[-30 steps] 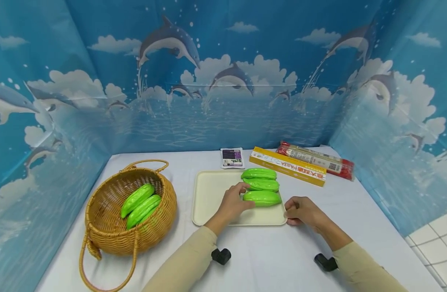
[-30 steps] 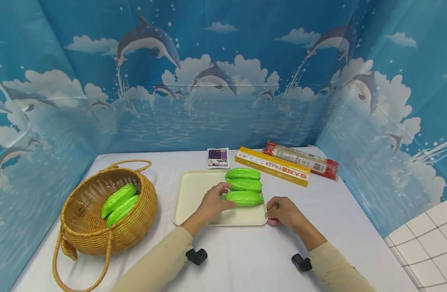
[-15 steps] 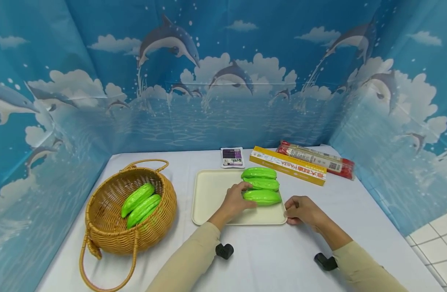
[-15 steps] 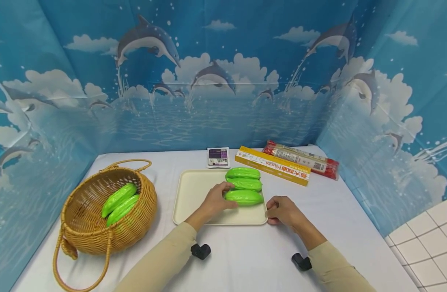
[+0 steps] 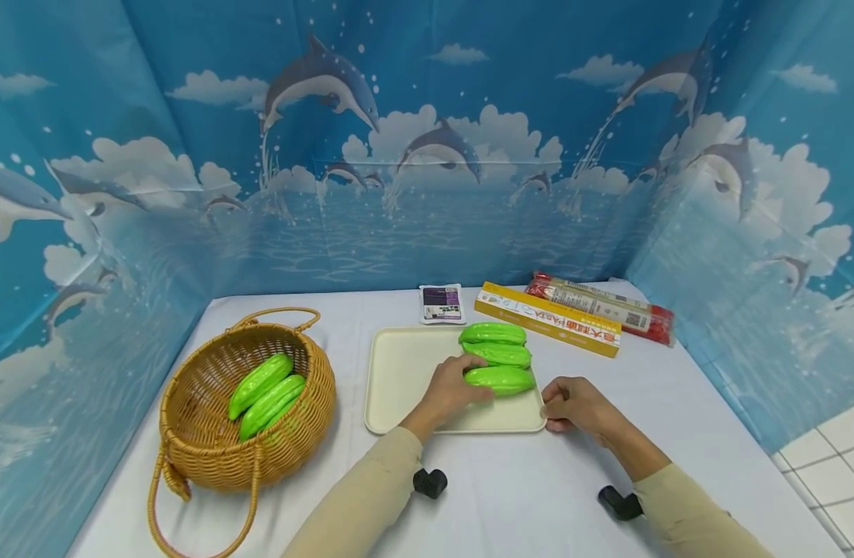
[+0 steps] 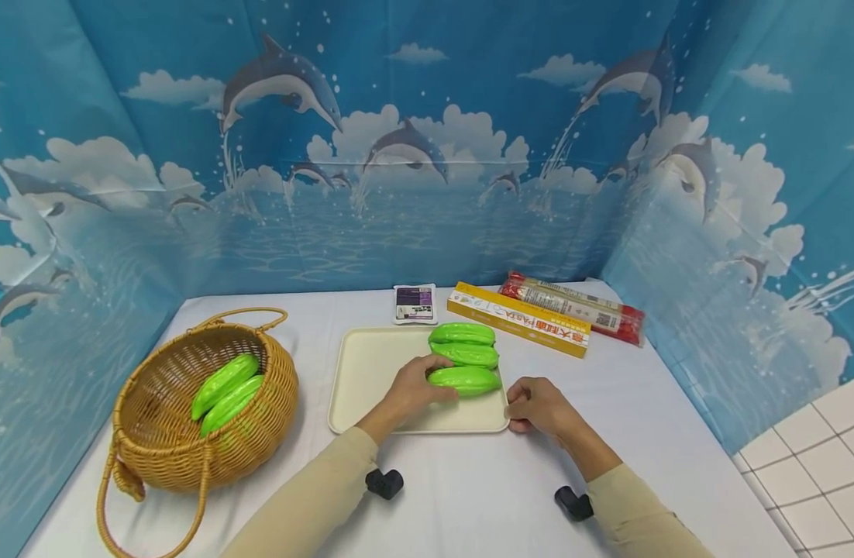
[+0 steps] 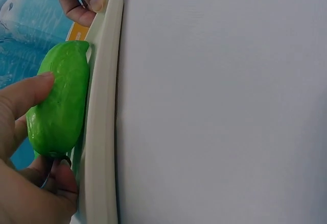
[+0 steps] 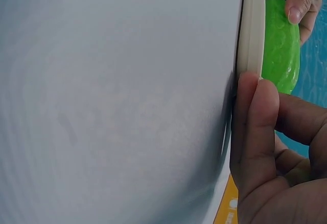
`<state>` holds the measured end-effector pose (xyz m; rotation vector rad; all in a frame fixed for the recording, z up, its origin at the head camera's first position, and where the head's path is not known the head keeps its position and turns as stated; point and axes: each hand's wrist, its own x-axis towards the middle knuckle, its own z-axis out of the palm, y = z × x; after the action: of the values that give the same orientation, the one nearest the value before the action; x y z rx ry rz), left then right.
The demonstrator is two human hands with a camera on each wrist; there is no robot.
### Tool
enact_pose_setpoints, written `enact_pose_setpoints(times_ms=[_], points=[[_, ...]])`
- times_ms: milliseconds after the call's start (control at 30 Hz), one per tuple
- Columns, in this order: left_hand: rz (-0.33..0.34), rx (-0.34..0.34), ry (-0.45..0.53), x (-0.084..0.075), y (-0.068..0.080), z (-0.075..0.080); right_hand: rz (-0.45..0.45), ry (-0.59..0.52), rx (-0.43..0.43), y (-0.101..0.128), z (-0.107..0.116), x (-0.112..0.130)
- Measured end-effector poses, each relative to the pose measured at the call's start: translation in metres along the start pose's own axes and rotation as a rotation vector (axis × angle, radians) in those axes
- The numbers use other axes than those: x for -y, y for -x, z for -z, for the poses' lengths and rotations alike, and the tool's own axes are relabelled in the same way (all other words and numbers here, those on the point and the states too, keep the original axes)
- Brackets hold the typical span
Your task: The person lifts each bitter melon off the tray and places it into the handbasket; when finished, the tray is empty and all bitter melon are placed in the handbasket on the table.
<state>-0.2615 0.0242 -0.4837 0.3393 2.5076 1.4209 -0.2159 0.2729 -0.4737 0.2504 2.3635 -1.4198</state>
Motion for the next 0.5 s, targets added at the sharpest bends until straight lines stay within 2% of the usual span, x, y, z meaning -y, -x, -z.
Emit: enact_pose_setpoints(times_ms=[133, 300, 400, 500], points=[[0.003, -0.012, -0.001, -0.001, 0.003, 0.004, -0.001, 0.0, 0.003, 0.0, 0.001, 0.0], [0.011, -0.028, 0.058, -0.01, 0.013, 0.01, 0.004, -0.008, 0.005, 0.0, 0.003, 0.0], [-0.026, -0.017, 0.117, -0.018, 0.026, 0.015, 0.011, -0.009, 0.012, -0.001, 0.002, 0.0], [-0.084, 0.003, 0.187, -0.029, 0.049, 0.025, 0.015, -0.009, 0.02, 0.0, 0.001, -0.001]])
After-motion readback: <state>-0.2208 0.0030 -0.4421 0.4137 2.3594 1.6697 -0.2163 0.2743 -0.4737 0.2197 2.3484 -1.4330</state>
